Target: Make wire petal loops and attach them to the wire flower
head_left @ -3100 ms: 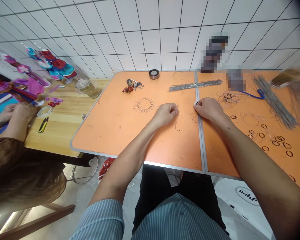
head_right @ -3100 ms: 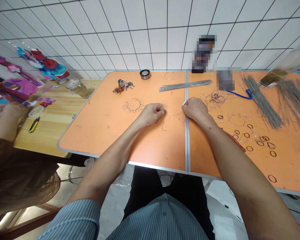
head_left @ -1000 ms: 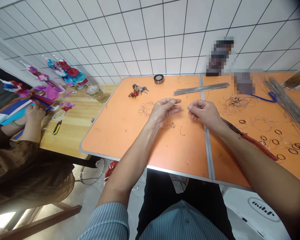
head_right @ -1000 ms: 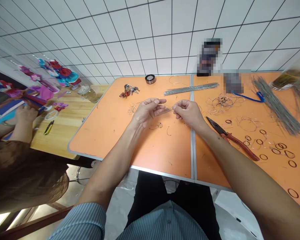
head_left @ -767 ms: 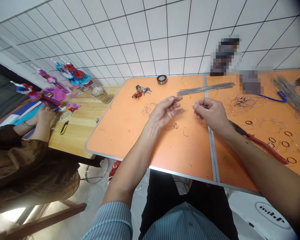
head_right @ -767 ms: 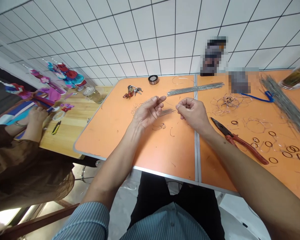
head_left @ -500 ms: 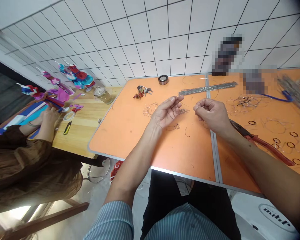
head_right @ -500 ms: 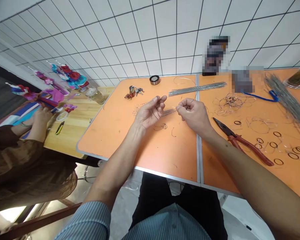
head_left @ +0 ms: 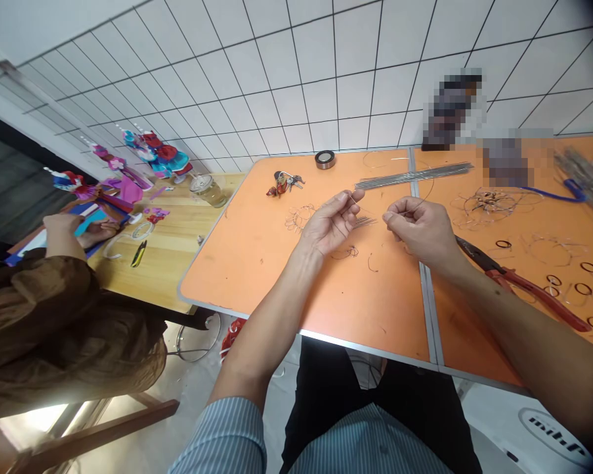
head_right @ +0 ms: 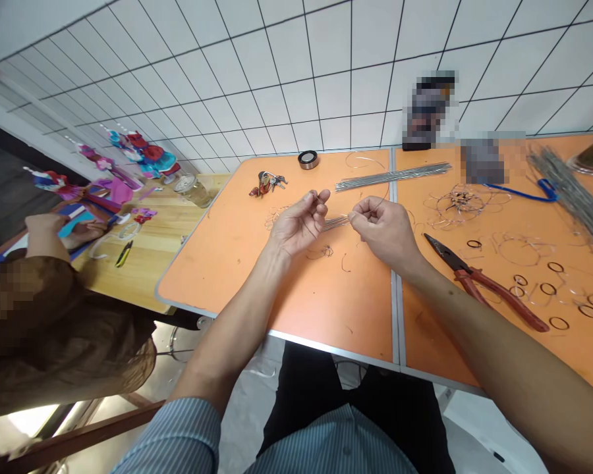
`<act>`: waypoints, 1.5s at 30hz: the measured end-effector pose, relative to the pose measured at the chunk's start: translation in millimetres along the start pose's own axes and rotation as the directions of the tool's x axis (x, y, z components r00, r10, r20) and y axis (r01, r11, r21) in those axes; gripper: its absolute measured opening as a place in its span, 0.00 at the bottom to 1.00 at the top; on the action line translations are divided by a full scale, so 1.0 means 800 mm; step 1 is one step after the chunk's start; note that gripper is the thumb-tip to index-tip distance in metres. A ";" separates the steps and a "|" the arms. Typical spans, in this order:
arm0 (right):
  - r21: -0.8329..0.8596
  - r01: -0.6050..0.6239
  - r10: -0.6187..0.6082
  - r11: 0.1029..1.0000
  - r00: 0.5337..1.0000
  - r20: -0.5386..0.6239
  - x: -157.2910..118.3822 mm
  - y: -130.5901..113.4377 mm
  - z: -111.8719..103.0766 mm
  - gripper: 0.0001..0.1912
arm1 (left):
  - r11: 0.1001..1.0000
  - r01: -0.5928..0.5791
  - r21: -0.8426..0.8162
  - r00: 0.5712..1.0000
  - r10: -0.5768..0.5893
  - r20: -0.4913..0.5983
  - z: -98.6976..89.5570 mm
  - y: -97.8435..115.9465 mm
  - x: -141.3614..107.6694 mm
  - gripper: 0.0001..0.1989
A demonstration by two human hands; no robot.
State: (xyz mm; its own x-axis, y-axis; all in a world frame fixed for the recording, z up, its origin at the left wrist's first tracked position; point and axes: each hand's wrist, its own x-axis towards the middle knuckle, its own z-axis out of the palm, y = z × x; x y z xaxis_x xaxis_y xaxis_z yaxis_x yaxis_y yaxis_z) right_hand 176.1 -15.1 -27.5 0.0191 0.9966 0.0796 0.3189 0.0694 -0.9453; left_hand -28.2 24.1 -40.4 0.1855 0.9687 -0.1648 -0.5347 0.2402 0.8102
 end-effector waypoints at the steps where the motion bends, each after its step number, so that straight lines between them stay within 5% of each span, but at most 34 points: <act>1: 0.003 0.000 0.000 1.000 1.000 -0.002 0.000 0.000 0.000 0.09 | 1.000 0.003 -0.015 1.000 -0.003 0.001 0.001 0.000 0.000 0.10; 13: 0.042 0.034 -0.034 0.999 0.999 -0.001 0.002 0.003 0.001 0.08 | 0.965 0.076 -0.252 0.997 -0.075 0.014 0.014 0.004 -0.011 0.16; 45: 0.043 0.034 -0.033 0.998 0.999 -0.027 0.004 0.007 0.000 0.09 | 0.988 -0.032 -0.151 0.999 0.032 0.001 0.011 0.001 -0.008 0.13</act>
State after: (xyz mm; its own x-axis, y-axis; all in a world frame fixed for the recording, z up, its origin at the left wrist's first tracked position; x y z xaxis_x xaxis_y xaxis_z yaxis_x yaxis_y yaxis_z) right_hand 178.0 -11.6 -32.6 0.0348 0.9923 0.1190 0.2781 0.1047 -0.9548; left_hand -22.8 17.8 -33.9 0.1692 0.9759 -0.1381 -0.6586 0.2162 0.7208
